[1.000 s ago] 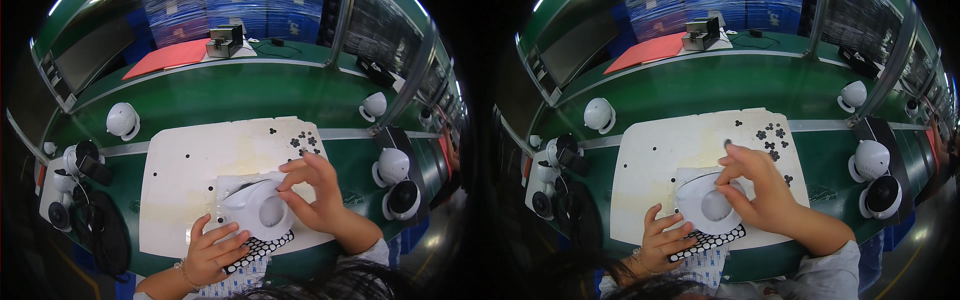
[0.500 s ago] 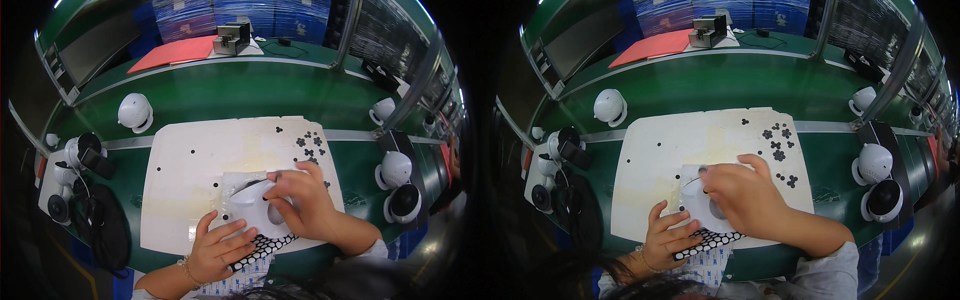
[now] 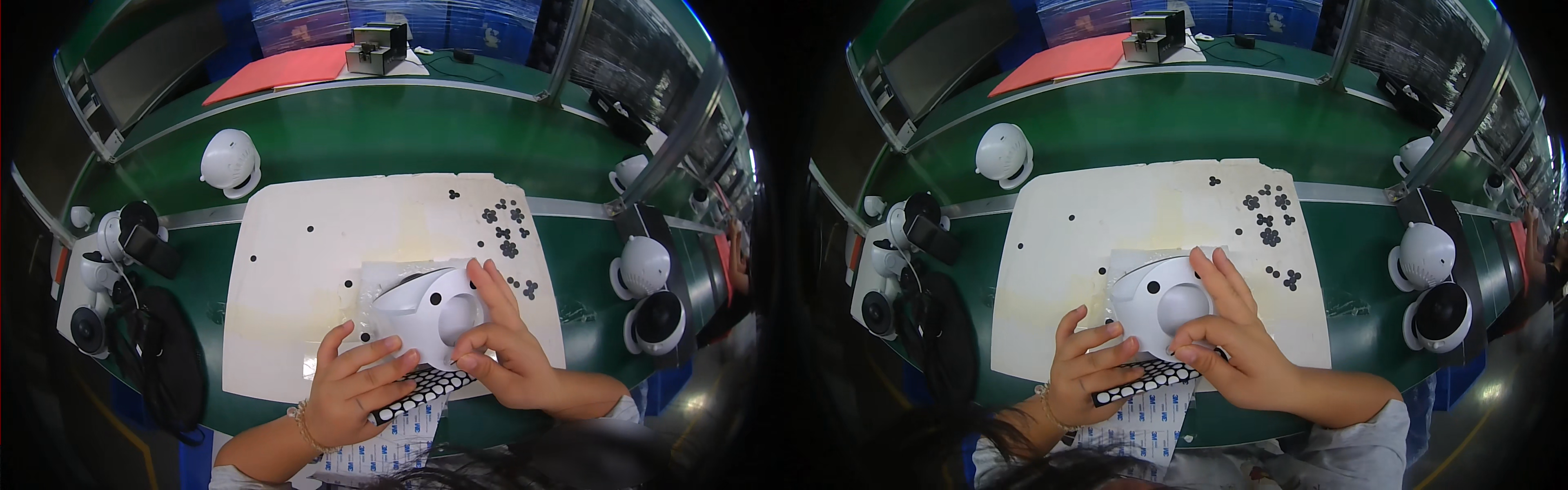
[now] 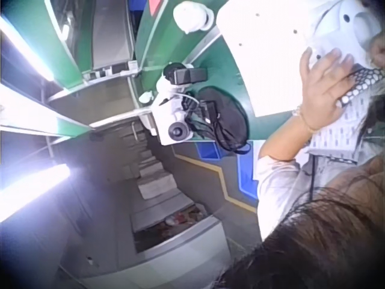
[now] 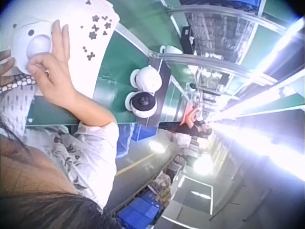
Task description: The person assembles white dome-shaped electronic devices on a green workbench. They repeatedly pick up a white plastic housing, peel small black circular pads from a backing sheet, and place them into the housing's mounting holes. The person then places the assembled unit onto the workbench and repeats the process with a new unit.
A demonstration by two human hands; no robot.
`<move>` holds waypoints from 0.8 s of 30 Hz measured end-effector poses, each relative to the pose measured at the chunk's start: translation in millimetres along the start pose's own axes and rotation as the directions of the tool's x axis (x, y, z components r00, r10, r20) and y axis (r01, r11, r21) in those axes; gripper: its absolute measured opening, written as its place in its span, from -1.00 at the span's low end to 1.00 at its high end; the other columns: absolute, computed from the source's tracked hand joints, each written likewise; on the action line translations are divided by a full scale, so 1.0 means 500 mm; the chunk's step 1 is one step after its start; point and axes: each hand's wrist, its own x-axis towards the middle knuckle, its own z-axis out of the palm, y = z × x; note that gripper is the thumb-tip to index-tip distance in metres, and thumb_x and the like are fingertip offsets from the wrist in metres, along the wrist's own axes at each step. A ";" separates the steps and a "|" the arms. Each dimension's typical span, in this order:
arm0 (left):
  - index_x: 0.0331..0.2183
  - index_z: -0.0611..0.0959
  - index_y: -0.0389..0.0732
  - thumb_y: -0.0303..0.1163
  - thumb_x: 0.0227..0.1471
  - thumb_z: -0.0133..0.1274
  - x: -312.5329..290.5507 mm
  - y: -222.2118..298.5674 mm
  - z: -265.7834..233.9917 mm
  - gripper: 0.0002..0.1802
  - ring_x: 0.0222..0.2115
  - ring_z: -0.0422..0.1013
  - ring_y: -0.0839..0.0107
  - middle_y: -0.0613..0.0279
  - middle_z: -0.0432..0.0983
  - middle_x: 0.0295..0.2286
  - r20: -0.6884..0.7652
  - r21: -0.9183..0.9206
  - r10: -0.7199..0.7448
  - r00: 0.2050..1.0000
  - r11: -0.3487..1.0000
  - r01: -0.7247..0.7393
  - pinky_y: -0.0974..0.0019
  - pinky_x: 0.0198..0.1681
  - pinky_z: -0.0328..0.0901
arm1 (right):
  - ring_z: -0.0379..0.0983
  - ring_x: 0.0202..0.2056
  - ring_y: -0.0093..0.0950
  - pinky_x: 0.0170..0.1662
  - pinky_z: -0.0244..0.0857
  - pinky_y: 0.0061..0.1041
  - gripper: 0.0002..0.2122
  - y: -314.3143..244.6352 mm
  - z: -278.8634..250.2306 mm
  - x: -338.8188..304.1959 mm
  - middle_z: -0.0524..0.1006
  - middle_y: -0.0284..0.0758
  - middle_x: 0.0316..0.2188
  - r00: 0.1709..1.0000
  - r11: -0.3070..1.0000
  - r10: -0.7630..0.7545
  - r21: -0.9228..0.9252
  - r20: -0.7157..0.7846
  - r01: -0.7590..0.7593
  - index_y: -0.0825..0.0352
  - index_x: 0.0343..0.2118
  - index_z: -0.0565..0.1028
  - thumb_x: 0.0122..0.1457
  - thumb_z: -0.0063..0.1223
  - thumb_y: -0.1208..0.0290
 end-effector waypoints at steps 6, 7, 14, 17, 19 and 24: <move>-0.46 0.59 -0.03 -0.47 -0.48 0.15 -0.003 0.002 0.006 -0.67 -0.04 0.24 0.42 0.42 0.42 -0.15 -0.050 -0.007 -0.008 0.999 1.000 0.008 0.00 0.05 -0.11 | -0.40 0.20 -0.01 0.15 -0.41 -0.19 -0.96 -0.004 0.005 0.001 -0.15 -0.02 0.18 1.000 0.998 -0.004 -0.055 0.011 0.005 0.22 -0.46 0.46 0.03 0.00 0.42; -0.46 0.59 -0.03 -0.47 -0.48 0.15 -0.004 -0.001 0.004 -0.68 -0.04 0.24 0.42 0.42 0.42 -0.15 -0.055 -0.004 -0.003 0.998 1.000 0.003 0.00 0.05 -0.11 | -0.40 0.20 -0.01 0.15 -0.40 -0.19 -0.96 -0.005 0.008 0.002 -0.15 -0.02 0.17 1.000 0.998 -0.007 -0.066 0.010 0.008 0.22 -0.45 0.47 0.03 0.00 0.42; -0.48 0.59 -0.04 -0.41 -0.41 0.17 0.002 0.008 0.021 -0.75 -0.05 0.25 0.42 0.40 0.43 -0.16 -0.092 0.009 -0.008 0.996 1.000 0.009 0.02 0.06 -0.12 | -0.19 0.16 -0.13 0.11 -0.35 -0.21 -0.85 0.028 0.010 -0.039 0.09 -0.16 0.11 0.956 0.851 -0.286 -0.477 -0.070 0.220 0.12 -0.37 0.51 -0.01 0.05 0.25; -0.48 0.59 -0.05 -0.39 -0.39 0.19 -0.012 -0.002 -0.006 -0.76 -0.05 0.24 0.41 0.37 0.43 -0.16 -0.087 -0.028 -0.029 0.996 0.999 0.026 0.02 0.06 -0.12 | -0.06 0.11 -0.22 0.07 -0.29 -0.24 -0.77 0.007 0.028 -0.039 0.22 -0.28 0.04 0.951 0.775 -0.295 -0.605 -0.088 0.185 0.08 -0.33 0.49 -0.05 0.08 0.15; -0.51 0.60 -0.07 -0.38 -0.41 0.21 -0.011 -0.001 -0.005 -0.77 -0.05 0.24 0.37 0.34 0.44 -0.17 -0.090 -0.037 -0.031 0.995 0.999 0.028 0.01 0.07 -0.11 | 0.04 0.05 -0.29 0.02 -0.23 -0.27 -0.74 0.004 0.024 -0.045 0.31 -0.35 -0.03 0.949 0.782 -0.300 -0.595 -0.101 0.184 0.08 -0.31 0.47 -0.09 0.11 0.13; -0.53 0.62 -0.06 -0.35 -0.34 0.21 0.000 0.009 0.025 -0.84 -0.05 0.24 0.39 0.36 0.44 -0.17 -0.146 -0.095 -0.076 0.986 0.994 0.063 0.10 0.08 -0.11 | 0.28 -0.21 -0.54 -0.14 -0.13 -0.39 -0.70 0.025 0.025 -0.057 0.48 -0.57 -0.32 0.885 0.749 -0.460 -0.567 -0.074 0.343 0.09 -0.32 0.45 -0.19 0.19 0.23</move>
